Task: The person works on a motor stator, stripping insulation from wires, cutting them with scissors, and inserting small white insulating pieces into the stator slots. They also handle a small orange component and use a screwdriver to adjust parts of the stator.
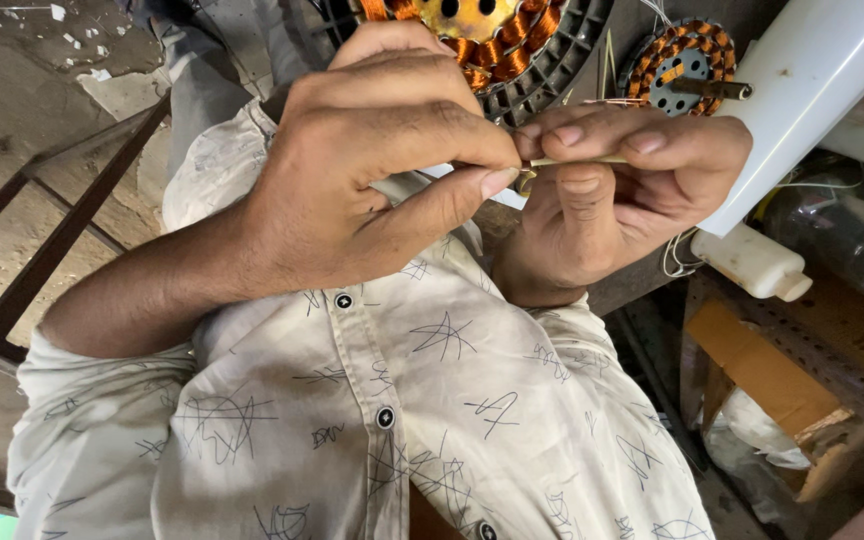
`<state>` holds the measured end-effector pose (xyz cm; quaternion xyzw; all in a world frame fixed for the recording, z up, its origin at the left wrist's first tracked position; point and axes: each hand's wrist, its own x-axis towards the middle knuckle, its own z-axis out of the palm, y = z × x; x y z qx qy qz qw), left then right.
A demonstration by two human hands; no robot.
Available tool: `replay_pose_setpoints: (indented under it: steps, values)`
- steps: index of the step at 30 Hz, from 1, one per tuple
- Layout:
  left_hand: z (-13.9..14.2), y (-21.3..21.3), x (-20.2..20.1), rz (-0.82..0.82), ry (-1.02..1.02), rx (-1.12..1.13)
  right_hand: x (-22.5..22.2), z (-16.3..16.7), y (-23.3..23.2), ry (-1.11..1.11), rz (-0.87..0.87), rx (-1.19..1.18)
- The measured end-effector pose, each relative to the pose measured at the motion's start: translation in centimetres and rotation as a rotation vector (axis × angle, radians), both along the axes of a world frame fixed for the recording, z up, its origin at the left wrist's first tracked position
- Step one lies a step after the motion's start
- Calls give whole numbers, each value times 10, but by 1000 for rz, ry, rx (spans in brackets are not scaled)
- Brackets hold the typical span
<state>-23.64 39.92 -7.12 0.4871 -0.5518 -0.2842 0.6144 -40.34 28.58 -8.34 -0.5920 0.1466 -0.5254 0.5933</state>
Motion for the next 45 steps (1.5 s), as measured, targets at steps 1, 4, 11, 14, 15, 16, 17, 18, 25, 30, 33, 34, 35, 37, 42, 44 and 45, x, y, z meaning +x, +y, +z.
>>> replay_pose_setpoints:
  steps: [1,4,11,14,15,16,17,18,25,30,33,34,35,37,42,44,45]
  values:
    - [0,0,0,-1,2,-2,-1,0,0,2,8,4]
    - [-1,0,0,-6,3,-5,-3,0,-3,10,44,10]
    - [-6,0,-1,-12,21,-14,-3,-5,-8,-18,102,19]
    - [-8,0,-1,-7,16,-30,-2,-6,-7,-37,82,30]
    - [-8,0,-1,-5,11,-29,-1,-6,-6,-37,70,19]
    - [-8,0,-1,-4,5,-29,-1,-6,-6,-37,57,7]
    - [-8,1,-1,-2,-1,-28,-1,-6,-6,-37,45,-4]
    - [-8,1,-1,-2,-7,-27,-1,-6,-6,-28,35,-33]
    - [-6,2,-1,19,-37,-22,-3,-9,-10,-38,44,-60]
    - [-7,2,-1,16,-28,-26,-5,-11,-11,-32,66,-44]
    - [-8,3,-2,13,-16,-23,-5,-10,-11,-38,72,-25]
    - [-9,3,-2,14,-16,-25,-5,-10,-10,-38,71,-16]
    - [-9,3,-2,14,-15,-27,-4,-10,-9,-43,63,-17]
    - [-8,3,-2,18,-22,-33,-2,-10,-8,-56,40,-31]
    - [-5,2,0,19,-43,-28,-1,-10,-10,-42,18,-110]
    - [-6,2,-1,27,-51,-23,-3,-10,-12,-10,-3,-143]
    - [-7,3,-3,35,-54,-21,-4,-10,-13,7,-3,-172]
